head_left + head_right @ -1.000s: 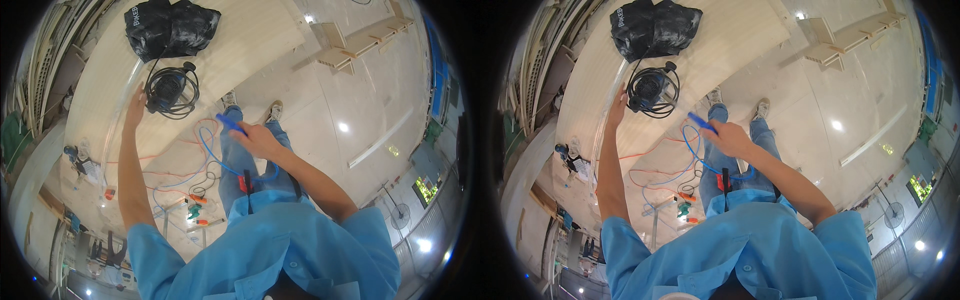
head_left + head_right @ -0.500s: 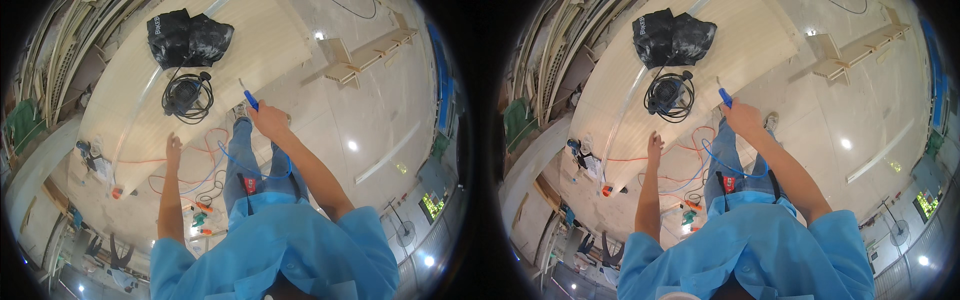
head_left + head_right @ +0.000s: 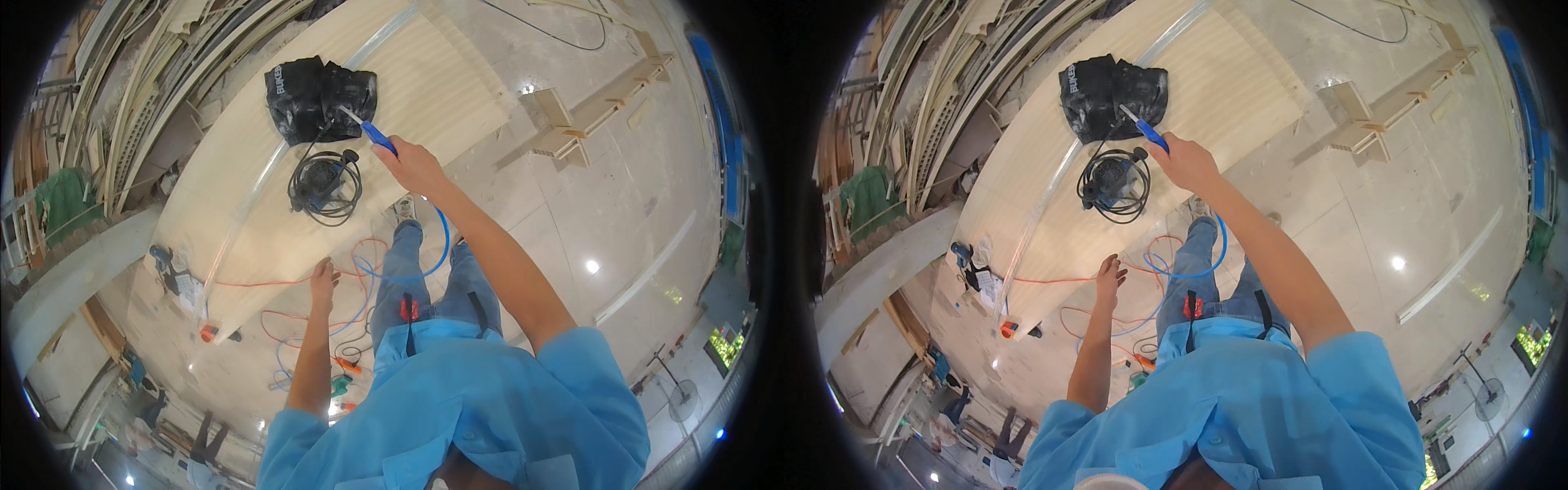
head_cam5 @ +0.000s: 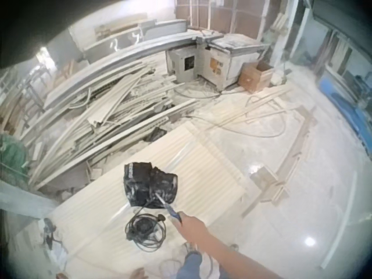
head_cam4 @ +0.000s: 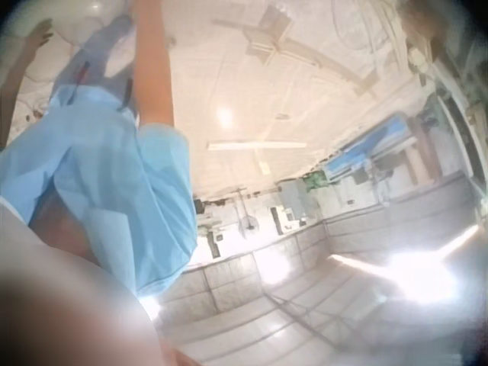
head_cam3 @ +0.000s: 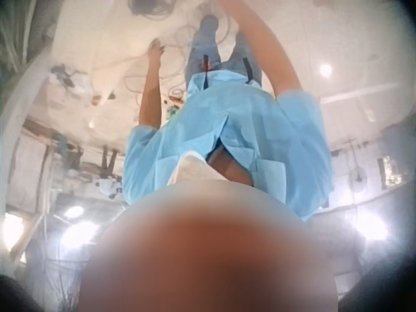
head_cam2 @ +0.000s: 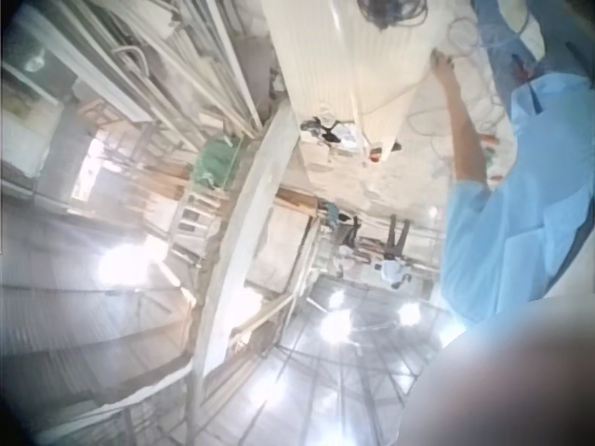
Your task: The person handles a small white label, uses a yellow utility knife to cut it, and places the cut piece on a wooden board. They then walk to a workbench, pick up a blue air blower, and use it to clear dust from the surface. The person moves around the workshop, handling tools and materials.
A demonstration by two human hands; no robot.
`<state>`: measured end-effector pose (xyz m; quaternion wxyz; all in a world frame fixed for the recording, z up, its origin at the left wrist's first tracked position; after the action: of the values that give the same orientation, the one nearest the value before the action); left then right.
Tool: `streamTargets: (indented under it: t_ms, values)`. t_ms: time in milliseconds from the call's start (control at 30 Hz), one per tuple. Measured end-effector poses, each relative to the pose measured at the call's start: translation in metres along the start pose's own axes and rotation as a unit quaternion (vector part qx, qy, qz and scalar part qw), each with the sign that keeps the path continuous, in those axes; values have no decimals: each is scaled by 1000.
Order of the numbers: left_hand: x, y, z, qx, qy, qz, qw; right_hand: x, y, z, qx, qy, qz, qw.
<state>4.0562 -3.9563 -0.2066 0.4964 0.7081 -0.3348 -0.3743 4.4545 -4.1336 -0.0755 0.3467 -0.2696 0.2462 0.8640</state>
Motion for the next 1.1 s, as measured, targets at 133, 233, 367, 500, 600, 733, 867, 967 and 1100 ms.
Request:
streamTargets:
  t_ms: [133, 233, 367, 500, 600, 733, 867, 967, 1100]
  values:
    - [3, 9, -17, 10, -4, 10, 1000, -39, 3, -30, 116, 122, -96, 981]
    - [3, 10, -21, 4, -7, 17, 1000, -53, 26, -63, 162, 142, -79, 973]
    - [0, 3, -16, -36, -12, -11, 999, -33, 78, -97, 118, 90, 65, 987]
    - [2, -2, -10, -34, -35, -7, 999, -77, 146, -146, 253, 125, -24, 959]
    - [13, -2, -11, -20, -63, 16, 998, -87, 186, -158, 262, -74, -70, 960]
    - [35, 6, -10, -20, -75, 21, 997, -41, 234, -137, 222, -290, 185, 913]
    - [64, 29, -2, 17, -106, 34, 994, -27, 318, -129, 201, -163, 432, 864]
    - [85, 50, 22, 13, -130, 45, 990, -66, 397, -128, 198, -369, 380, 825]
    - [126, 74, 73, -16, -226, 54, 972, -116, 517, -146, 156, -484, 378, 773]
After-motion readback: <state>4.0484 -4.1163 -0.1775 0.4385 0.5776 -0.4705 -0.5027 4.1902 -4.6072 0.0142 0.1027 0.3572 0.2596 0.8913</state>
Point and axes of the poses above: each hand's wrist, its own y-axis away from the middle knuckle, its own x-axis out of the palm, z = x × y, the point moved 7 cm from there along -y, towards the middle knuckle, and after that the axes turned 14 degrees about -x, right-handed, at the moved point
